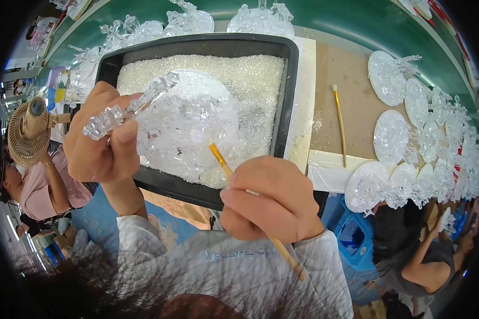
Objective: Applying adhesive with a brush and coating plastic snowflake and cross ornaments with glitter at a factory assembly line.
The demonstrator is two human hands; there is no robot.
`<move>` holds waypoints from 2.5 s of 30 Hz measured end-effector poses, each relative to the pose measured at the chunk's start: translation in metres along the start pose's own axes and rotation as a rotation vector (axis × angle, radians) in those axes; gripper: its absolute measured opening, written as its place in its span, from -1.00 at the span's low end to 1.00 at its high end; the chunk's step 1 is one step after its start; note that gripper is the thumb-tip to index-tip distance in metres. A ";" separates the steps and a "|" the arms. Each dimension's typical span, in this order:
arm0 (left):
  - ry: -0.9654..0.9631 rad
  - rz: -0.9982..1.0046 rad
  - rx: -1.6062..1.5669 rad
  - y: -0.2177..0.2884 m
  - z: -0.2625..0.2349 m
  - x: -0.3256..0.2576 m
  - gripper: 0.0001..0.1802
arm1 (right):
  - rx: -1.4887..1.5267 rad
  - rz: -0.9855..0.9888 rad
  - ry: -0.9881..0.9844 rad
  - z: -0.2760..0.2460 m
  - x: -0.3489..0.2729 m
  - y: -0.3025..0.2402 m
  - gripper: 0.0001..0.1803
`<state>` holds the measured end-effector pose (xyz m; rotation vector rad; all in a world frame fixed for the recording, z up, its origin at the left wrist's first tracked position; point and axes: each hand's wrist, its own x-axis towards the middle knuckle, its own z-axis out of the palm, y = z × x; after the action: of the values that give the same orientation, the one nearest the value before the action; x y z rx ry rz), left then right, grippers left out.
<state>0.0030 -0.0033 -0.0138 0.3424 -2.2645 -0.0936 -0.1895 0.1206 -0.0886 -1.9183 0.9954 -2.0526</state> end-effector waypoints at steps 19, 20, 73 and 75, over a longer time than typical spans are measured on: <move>0.200 -0.037 -0.047 -0.006 0.010 -0.002 -0.83 | 0.040 0.058 0.008 -0.001 0.003 -0.001 -0.84; 0.187 -0.032 -0.046 -0.006 0.010 -0.002 -0.84 | 0.037 0.059 0.013 -0.003 0.002 0.000 -0.84; 0.409 -0.419 -0.234 -0.007 0.006 -0.030 -0.47 | 0.262 0.018 0.079 -0.009 -0.002 0.006 -0.82; 0.454 -0.414 -0.169 -0.009 0.008 -0.030 -0.45 | 0.251 -0.003 0.079 -0.011 -0.002 0.006 -0.83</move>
<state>0.0179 -0.0045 -0.0424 0.6655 -1.7000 -0.3804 -0.2012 0.1212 -0.0931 -1.7257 0.7091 -2.1531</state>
